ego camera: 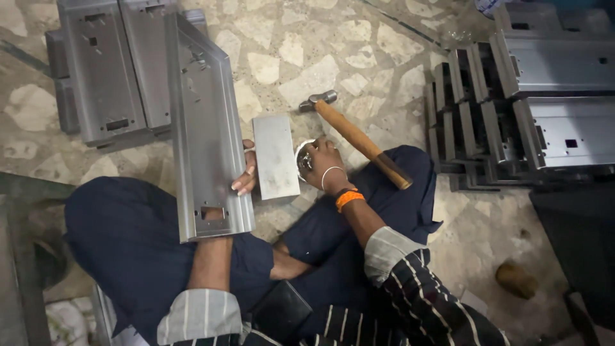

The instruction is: The person adjusts and fits metal components onto larger metal panels using a hammer.

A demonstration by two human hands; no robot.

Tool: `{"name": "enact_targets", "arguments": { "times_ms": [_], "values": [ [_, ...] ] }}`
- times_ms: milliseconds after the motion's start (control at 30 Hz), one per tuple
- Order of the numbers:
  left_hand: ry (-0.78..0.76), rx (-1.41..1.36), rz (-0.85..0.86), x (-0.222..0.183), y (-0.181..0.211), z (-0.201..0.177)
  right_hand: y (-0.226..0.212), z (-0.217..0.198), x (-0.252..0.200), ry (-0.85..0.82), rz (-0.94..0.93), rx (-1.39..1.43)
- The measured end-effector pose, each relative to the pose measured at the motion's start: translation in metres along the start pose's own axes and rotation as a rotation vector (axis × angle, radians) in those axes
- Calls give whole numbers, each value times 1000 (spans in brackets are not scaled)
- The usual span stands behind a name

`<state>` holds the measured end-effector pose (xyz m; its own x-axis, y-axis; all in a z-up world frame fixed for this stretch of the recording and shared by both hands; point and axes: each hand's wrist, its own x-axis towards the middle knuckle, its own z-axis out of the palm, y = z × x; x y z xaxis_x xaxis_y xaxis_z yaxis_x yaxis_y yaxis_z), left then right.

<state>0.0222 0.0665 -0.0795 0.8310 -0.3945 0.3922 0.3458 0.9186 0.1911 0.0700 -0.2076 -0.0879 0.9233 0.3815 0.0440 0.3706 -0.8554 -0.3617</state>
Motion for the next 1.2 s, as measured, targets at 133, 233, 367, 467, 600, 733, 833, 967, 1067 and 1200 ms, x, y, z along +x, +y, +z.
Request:
{"name": "enact_targets", "arguments": {
  "times_ms": [133, 233, 367, 467, 600, 733, 833, 967, 1067, 1200],
  "values": [
    [-17, -33, 10, -2, -4, 3, 0, -4, 1, -67, 57, -61],
    [64, -1, 34, -9, -6, 9, 15, -6, -2, -47, 134, 65],
    [90, -15, 90, -6, -8, 18, 20, -13, -8, -35, 150, 159],
    [29, -42, 47, -6, -7, 4, 21, -3, -10, -46, 175, 158],
    [36, -27, 36, -6, -6, 2, 11, 4, -9, -12, 209, 140],
    [23, -44, 38, -6, -5, 0, 12, 11, -7, 3, 163, 167],
    [-21, -60, 0, -5, -4, -9, 6, 7, -9, 12, 107, 139],
    [-8, -112, 48, -9, -9, -7, 8, 17, -8, 1, 113, 140],
    [40, -108, 39, -10, -5, -9, 11, 25, -4, 16, 107, 169],
    [67, -72, 29, -13, -8, 3, 24, 42, -3, 6, 128, 213]
  ]
}}
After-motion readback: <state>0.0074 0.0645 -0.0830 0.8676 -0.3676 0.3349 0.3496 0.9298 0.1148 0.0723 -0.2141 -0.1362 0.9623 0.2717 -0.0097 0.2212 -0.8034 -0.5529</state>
